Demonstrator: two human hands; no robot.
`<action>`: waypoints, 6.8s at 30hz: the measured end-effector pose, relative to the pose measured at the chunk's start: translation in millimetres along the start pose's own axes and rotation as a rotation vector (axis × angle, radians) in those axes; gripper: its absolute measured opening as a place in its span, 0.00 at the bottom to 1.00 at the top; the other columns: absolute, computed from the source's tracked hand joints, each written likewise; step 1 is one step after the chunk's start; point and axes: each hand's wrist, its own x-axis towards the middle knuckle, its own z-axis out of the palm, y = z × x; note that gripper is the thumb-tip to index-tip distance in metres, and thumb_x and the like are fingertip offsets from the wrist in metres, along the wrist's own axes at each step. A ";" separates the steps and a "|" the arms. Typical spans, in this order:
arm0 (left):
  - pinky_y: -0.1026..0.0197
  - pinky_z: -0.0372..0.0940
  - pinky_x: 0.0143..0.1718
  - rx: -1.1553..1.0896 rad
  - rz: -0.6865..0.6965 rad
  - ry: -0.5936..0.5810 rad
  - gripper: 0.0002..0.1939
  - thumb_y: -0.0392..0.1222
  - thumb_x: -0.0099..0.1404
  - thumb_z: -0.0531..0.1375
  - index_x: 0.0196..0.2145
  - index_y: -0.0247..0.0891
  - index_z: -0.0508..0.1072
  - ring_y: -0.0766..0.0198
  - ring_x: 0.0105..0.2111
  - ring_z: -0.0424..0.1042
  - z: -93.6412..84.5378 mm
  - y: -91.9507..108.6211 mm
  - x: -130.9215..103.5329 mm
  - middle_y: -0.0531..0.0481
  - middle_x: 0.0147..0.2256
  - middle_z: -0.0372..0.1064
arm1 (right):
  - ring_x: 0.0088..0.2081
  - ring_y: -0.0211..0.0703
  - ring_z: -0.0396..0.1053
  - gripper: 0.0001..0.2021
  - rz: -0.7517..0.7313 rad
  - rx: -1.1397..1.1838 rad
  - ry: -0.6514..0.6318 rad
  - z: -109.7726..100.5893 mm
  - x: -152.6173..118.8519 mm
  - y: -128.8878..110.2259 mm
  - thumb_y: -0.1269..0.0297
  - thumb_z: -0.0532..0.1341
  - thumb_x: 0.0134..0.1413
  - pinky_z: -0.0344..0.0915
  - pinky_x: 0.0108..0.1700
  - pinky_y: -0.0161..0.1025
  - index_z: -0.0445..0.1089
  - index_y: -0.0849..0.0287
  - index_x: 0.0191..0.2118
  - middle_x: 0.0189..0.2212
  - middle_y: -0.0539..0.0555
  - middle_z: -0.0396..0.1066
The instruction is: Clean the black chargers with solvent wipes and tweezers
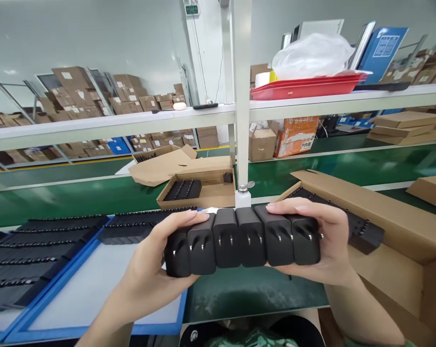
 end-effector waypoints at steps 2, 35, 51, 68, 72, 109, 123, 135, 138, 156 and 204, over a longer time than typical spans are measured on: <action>0.62 0.70 0.59 0.005 0.024 0.003 0.43 0.26 0.58 0.67 0.66 0.49 0.60 0.61 0.58 0.74 -1.1 1.3 2.1 0.48 0.56 0.74 | 0.52 0.54 0.75 0.46 -0.031 0.006 -0.006 -1.9 2.6 0.7 0.76 0.76 0.42 0.76 0.54 0.54 0.58 0.46 0.65 0.54 0.56 0.73; 0.51 0.74 0.55 -0.141 0.253 0.191 0.42 0.29 0.52 0.72 0.61 0.48 0.65 0.53 0.52 0.79 -10.7 -30.1 32.5 0.44 0.49 0.79 | 0.59 0.53 0.68 0.42 -0.054 -0.166 -0.119 2.4 34.0 -47.1 0.76 0.70 0.52 0.74 0.58 0.49 0.52 0.47 0.68 0.59 0.57 0.67; 0.52 0.70 0.61 -0.146 0.267 0.135 0.46 0.28 0.52 0.72 0.64 0.47 0.60 0.55 0.54 0.77 -18.2 -28.6 31.3 0.44 0.51 0.77 | 0.56 0.52 0.72 0.41 -0.065 -0.101 -0.044 7.7 37.9 -35.0 0.78 0.73 0.47 0.74 0.58 0.46 0.59 0.49 0.65 0.58 0.56 0.70; 0.64 0.68 0.60 0.069 0.100 0.074 0.40 0.27 0.59 0.67 0.64 0.49 0.60 0.63 0.58 0.74 -24.7 3.9 19.2 0.49 0.56 0.74 | 0.51 0.52 0.76 0.42 -0.110 0.067 0.021 7.4 36.4 8.7 0.77 0.75 0.40 0.76 0.53 0.49 0.62 0.47 0.61 0.52 0.55 0.75; 0.66 0.69 0.59 0.081 0.084 0.055 0.40 0.27 0.59 0.67 0.64 0.50 0.60 0.64 0.58 0.74 -23.8 10.1 20.9 0.49 0.56 0.73 | 0.50 0.53 0.77 0.41 -0.092 0.065 0.049 5.5 33.5 11.5 0.76 0.76 0.40 0.77 0.53 0.50 0.63 0.47 0.60 0.52 0.55 0.76; 0.62 0.72 0.54 0.057 0.045 0.060 0.44 0.30 0.60 0.67 0.67 0.52 0.53 0.60 0.54 0.74 -10.4 27.3 23.4 0.48 0.55 0.71 | 0.46 0.56 0.77 0.41 -0.072 0.105 0.063 -4.4 37.3 24.2 0.79 0.76 0.33 0.78 0.49 0.53 0.67 0.48 0.56 0.47 0.57 0.78; 0.65 0.75 0.51 0.021 -0.069 0.022 0.48 0.29 0.60 0.66 0.69 0.56 0.48 0.63 0.52 0.77 -15.7 37.1 27.7 0.52 0.54 0.74 | 0.49 0.52 0.75 0.39 -0.039 0.130 0.025 -2.3 38.4 29.3 0.76 0.76 0.39 0.77 0.50 0.46 0.64 0.50 0.58 0.48 0.57 0.76; 0.62 0.77 0.50 -0.034 -0.039 0.065 0.50 0.28 0.57 0.68 0.69 0.58 0.49 0.59 0.54 0.77 -15.6 22.8 17.7 0.51 0.55 0.74 | 0.49 0.54 0.76 0.41 -0.062 0.038 0.041 -0.7 40.5 9.5 0.77 0.76 0.37 0.78 0.52 0.49 0.65 0.47 0.58 0.48 0.56 0.76; 0.63 0.77 0.50 -0.044 -0.025 0.076 0.50 0.28 0.57 0.68 0.69 0.57 0.50 0.58 0.54 0.77 -14.5 20.5 17.3 0.50 0.55 0.74 | 0.48 0.55 0.77 0.40 -0.068 0.016 0.044 -1.3 41.9 5.1 0.77 0.76 0.36 0.79 0.50 0.50 0.66 0.47 0.57 0.48 0.56 0.77; 0.42 0.71 0.57 -0.283 -0.727 -0.440 0.41 0.37 0.62 0.66 0.66 0.48 0.50 0.50 0.55 0.75 104.5 -48.6 -137.4 0.40 0.54 0.73 | 0.49 0.52 0.77 0.32 0.874 -0.065 -0.218 46.3 -173.0 17.7 0.55 0.74 0.47 0.74 0.50 0.45 0.60 0.52 0.54 0.49 0.58 0.74; 0.46 0.73 0.49 0.360 -0.343 -0.646 0.21 0.49 0.71 0.62 0.57 0.37 0.70 0.54 0.49 0.74 186.0 -140.0 118.3 0.42 0.54 0.70 | 0.49 0.47 0.74 0.17 1.340 0.381 0.615 40.3 -57.2 199.2 0.57 0.63 0.67 0.75 0.49 0.50 0.69 0.60 0.56 0.53 0.58 0.71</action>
